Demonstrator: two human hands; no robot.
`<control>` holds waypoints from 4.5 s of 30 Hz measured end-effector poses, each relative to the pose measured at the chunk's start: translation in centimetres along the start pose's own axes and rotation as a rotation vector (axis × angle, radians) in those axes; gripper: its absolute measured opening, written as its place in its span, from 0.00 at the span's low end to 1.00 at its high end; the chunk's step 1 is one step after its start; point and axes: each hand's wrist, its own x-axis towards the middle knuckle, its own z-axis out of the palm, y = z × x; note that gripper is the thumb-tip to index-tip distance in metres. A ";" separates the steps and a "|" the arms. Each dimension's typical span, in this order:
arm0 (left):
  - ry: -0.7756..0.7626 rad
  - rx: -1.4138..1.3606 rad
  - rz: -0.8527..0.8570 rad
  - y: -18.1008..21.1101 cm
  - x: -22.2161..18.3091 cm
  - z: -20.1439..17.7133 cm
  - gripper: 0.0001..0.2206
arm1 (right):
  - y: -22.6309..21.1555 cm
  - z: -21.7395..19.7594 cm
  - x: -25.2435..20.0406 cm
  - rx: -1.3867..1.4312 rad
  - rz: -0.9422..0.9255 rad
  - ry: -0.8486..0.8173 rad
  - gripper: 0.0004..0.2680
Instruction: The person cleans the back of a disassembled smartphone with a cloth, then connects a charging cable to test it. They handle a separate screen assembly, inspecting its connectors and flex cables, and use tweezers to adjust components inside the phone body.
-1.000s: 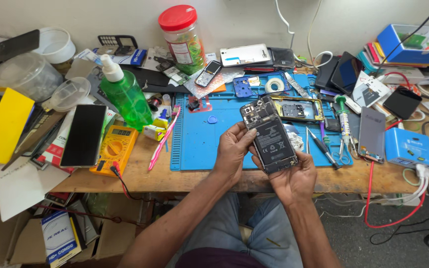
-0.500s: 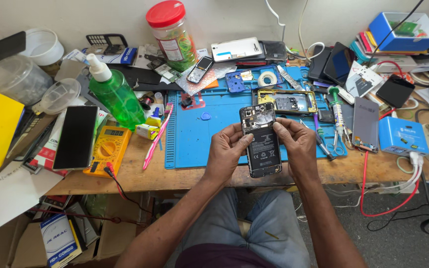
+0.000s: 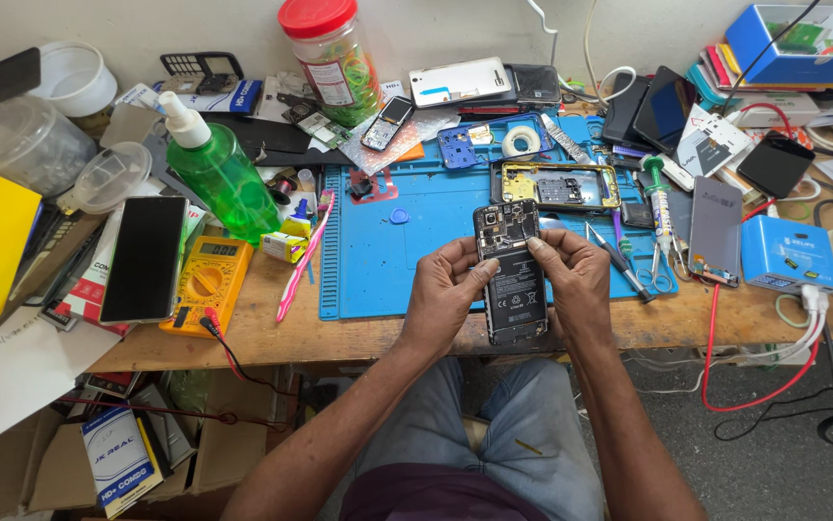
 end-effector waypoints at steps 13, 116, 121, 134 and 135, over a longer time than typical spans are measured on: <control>-0.040 0.014 0.005 -0.1 -0.1 -0.6 0.13 | 0.0 0.1 -0.2 0.038 0.073 -0.045 0.08; 0.092 -0.256 -0.482 -7.4 -9.9 5.0 0.17 | 0.9 -23.0 -27.8 -1.188 0.385 -0.020 0.16; 0.096 -0.254 -0.441 -8.1 -10.1 4.4 0.17 | 1.2 -22.8 -25.8 -1.087 0.508 0.082 0.08; -0.031 -0.295 -0.443 -8.6 -11.2 3.7 0.18 | 4.5 -23.1 -27.3 -0.443 0.763 0.174 0.11; -0.040 -0.280 -0.454 -8.9 -11.5 3.3 0.18 | 5.4 -23.2 -27.7 -0.337 0.734 0.245 0.10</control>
